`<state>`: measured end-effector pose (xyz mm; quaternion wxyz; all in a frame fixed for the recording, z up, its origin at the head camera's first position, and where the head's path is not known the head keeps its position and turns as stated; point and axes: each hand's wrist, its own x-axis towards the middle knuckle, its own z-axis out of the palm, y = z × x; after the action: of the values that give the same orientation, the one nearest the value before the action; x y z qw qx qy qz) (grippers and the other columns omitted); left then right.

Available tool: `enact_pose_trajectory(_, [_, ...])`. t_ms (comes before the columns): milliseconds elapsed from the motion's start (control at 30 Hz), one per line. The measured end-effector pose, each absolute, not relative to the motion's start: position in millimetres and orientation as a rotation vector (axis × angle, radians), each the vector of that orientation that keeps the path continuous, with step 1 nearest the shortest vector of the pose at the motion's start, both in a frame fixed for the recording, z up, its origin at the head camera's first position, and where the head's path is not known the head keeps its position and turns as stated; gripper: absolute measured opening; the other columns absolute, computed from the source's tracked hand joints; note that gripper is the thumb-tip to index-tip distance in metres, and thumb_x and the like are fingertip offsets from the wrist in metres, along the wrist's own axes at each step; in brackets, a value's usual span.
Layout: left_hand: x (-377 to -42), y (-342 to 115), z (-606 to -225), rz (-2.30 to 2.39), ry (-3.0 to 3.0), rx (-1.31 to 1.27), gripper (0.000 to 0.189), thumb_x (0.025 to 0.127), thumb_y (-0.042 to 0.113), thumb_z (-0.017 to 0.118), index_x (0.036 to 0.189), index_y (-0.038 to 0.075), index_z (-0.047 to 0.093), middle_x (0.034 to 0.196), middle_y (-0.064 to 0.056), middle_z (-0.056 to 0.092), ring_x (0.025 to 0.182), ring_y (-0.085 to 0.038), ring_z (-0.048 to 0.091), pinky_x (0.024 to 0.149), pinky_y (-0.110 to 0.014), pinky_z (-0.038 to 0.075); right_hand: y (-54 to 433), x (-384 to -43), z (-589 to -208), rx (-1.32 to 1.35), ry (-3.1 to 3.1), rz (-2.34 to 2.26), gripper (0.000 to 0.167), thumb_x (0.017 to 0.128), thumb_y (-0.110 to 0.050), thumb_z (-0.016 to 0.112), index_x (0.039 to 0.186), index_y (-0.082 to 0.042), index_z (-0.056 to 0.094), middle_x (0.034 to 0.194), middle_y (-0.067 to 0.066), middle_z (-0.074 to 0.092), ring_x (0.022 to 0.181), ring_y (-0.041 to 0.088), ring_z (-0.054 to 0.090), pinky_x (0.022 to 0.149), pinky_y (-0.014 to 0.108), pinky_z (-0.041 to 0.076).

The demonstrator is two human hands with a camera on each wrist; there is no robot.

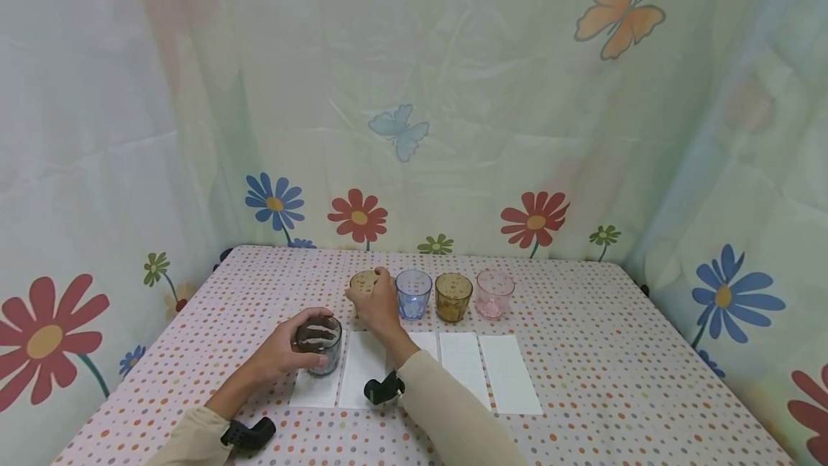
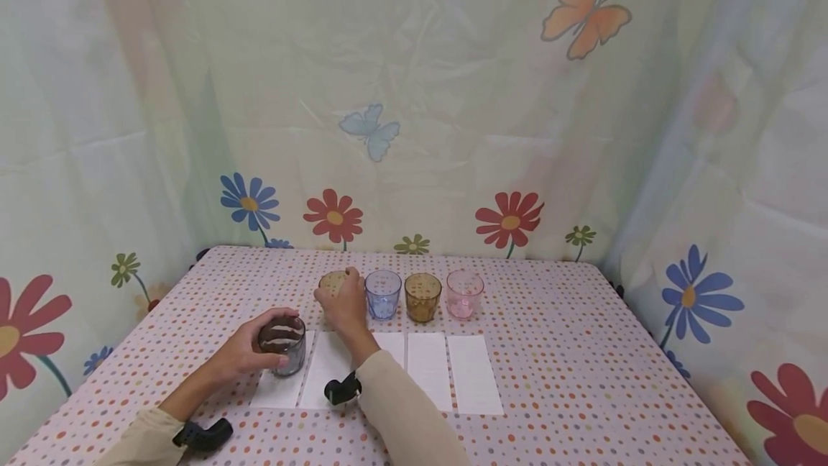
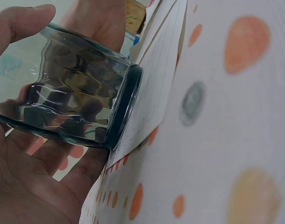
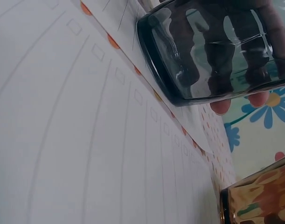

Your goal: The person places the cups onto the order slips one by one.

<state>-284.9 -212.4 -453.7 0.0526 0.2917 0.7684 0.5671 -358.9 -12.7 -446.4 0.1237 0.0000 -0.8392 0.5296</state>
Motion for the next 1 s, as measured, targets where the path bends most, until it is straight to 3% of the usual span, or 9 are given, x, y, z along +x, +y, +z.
enact_pose_trajectory(400, [-284.4, -212.3, -453.5, 1.715, 2.352, 0.88, 0.068, 0.088, 0.01, 0.077, 0.148, 0.007, 0.043, 0.138, -0.022, 0.056, 0.128, -0.042, 0.056, 0.1, -0.031, 0.052, -8.4, -351.1, -446.7, 0.093, -2.382, 1.528, 0.075, 0.083, -0.032, 0.079, 0.144, -0.002, 0.046, 0.125, 0.018, 0.057, 0.106, 0.029, 0.056, 0.091, 0.048, 0.049])
enact_pose_trajectory(700, [-282.7, -213.0, -454.0, 1.713, 2.361, 0.859, 0.069, 0.088, 0.012, 0.077, 0.148, 0.007, 0.043, 0.138, -0.022, 0.056, 0.127, -0.042, 0.056, 0.101, -0.035, 0.052, -6.3, -341.2, -446.6, 0.163, -2.41, 1.51, 0.076, 0.086, -0.038, 0.076, 0.146, -0.004, 0.046, 0.127, 0.017, 0.059, 0.112, 0.029, 0.058, 0.094, 0.048, 0.052])
enact_pose_trajectory(1000, [-283.1, -211.9, -452.9, 1.712, 2.359, 0.857, 0.068, 0.088, 0.011, 0.077, 0.148, 0.008, 0.043, 0.139, -0.022, 0.056, 0.128, -0.042, 0.056, 0.1, -0.033, 0.052, -2.0, -336.5, -444.7, 0.192, -2.347, 1.576, 0.072, 0.086, -0.034, 0.078, 0.144, -0.005, 0.047, 0.12, 0.013, 0.06, 0.101, 0.026, 0.061, 0.084, 0.038, 0.054])
